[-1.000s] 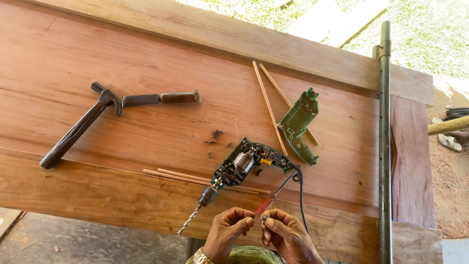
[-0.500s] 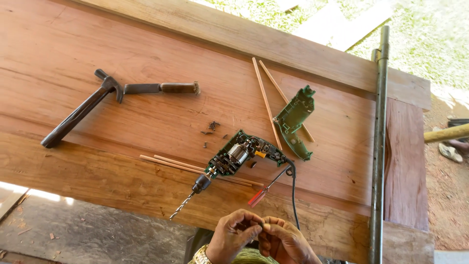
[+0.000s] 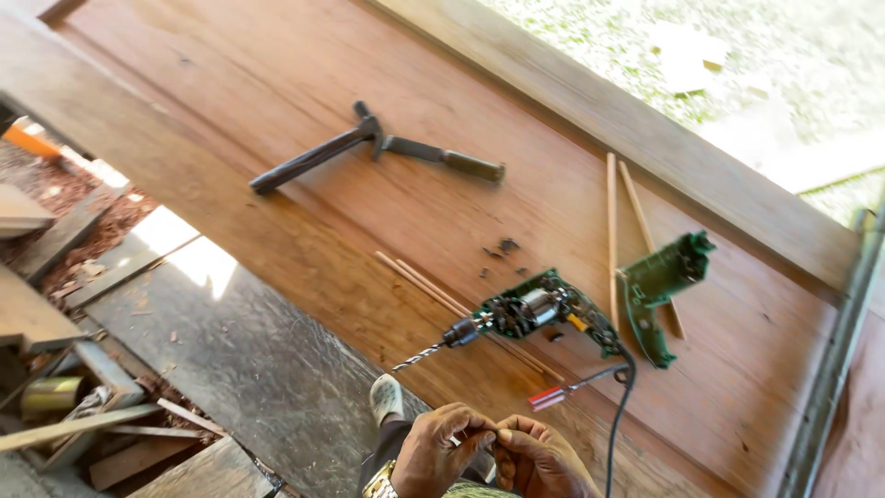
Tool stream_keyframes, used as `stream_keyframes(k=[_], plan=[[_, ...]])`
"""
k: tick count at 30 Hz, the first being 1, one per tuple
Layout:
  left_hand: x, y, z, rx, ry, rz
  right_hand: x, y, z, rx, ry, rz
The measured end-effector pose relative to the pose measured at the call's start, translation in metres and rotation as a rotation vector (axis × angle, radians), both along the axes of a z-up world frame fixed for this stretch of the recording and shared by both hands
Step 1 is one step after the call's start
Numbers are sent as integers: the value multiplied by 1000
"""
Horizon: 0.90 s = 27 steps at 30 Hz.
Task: The person picks up a corded electric drill from a wooden workbench, uses a screwdriver to remove screws, and opens the drill's housing. They then work on the drill's internal components with both hands, manipulating small parts and screws while the housing halves, a hammer, and thin wooden dowels lie on the bench.
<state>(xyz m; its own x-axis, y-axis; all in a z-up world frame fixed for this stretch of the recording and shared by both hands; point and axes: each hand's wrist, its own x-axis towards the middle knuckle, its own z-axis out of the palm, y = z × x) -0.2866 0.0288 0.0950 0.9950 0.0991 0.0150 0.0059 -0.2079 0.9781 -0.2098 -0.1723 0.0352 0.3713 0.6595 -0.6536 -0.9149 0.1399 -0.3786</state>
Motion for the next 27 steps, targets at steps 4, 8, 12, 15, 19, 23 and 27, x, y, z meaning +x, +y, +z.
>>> stream_keyframes(k=[4,8,12,15,19,23,27], plan=[[-19,23,2,-46,195,88,-5,28,-12,17,-34,86],[-38,61,12,-2,228,49,-9,63,-1,23,-54,213],[-65,106,15,61,126,79,-18,113,3,16,-55,319],[-92,146,26,76,47,144,-33,163,12,-17,-41,349],[-137,188,20,131,-51,273,-54,219,3,17,-15,459],[-188,215,16,147,-57,435,-71,265,-27,40,-34,642],[-236,232,6,182,-116,627,-90,317,-50,-1,-55,836]])
